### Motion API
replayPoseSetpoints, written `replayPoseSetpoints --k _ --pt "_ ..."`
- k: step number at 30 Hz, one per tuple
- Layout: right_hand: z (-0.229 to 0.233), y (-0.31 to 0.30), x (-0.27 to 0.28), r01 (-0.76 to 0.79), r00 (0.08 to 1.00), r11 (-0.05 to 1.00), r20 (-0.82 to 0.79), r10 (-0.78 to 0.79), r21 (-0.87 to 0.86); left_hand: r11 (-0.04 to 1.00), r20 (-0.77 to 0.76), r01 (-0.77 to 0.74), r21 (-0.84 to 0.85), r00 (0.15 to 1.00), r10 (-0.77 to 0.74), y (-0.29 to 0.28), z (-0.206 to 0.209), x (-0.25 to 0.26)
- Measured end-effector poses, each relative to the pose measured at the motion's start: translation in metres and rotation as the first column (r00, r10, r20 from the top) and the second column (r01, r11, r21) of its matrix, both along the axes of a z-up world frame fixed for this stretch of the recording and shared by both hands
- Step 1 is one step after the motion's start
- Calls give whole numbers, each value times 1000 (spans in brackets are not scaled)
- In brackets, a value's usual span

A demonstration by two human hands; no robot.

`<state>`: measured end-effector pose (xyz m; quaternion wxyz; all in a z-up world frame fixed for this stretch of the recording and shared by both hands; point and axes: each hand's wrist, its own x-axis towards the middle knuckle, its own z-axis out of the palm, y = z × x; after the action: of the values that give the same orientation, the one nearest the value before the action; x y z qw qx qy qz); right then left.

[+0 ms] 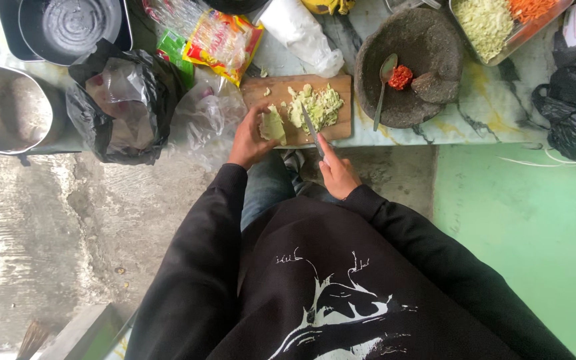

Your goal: The person chops cabbage on a wooden cutting board using a large knife. They repeatedly slice the cabbage into small pieces, occasionally pausing to separate leaves or reposition the cabbage on the board.

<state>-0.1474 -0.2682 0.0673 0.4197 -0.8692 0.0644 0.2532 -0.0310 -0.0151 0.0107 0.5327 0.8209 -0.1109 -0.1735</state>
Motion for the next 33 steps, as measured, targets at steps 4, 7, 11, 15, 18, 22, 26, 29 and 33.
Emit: replayPoseSetpoints --k 4,7,11,15,18,22,26,29,33 --pt "2 4 3 -22 996 999 89 18 37 999 -226 -24 28 974 29 3 4 0" --pt "1 6 4 -19 999 1000 -28 19 -17 988 -243 -59 -142 970 22 5 -1 -1" --pt "0 7 3 -20 999 1000 33 20 4 954 -363 -159 -255 930 58 8 -21 -3" --pt "-1 10 1 -21 985 998 173 11 59 922 -346 -215 -321 933 97 15 -43 -8" --pt "-2 11 1 -29 991 998 132 22 50 917 -382 -257 -305 915 130 16 -56 -10" --pt "-3 11 2 -33 998 999 57 31 27 898 -375 -278 -341 916 141 12 -54 -7" --pt "0 13 2 -42 995 999 87 40 29 929 -519 -295 -223 842 143 10 -25 -7" --pt "4 13 2 -51 996 999 67 51 10 967 -414 -203 -155 902 123 -1 -1 -12" --pt "6 18 7 -59 998 997 12 60 -47 975 229 -21 219 973 -30 -14 17 -12"
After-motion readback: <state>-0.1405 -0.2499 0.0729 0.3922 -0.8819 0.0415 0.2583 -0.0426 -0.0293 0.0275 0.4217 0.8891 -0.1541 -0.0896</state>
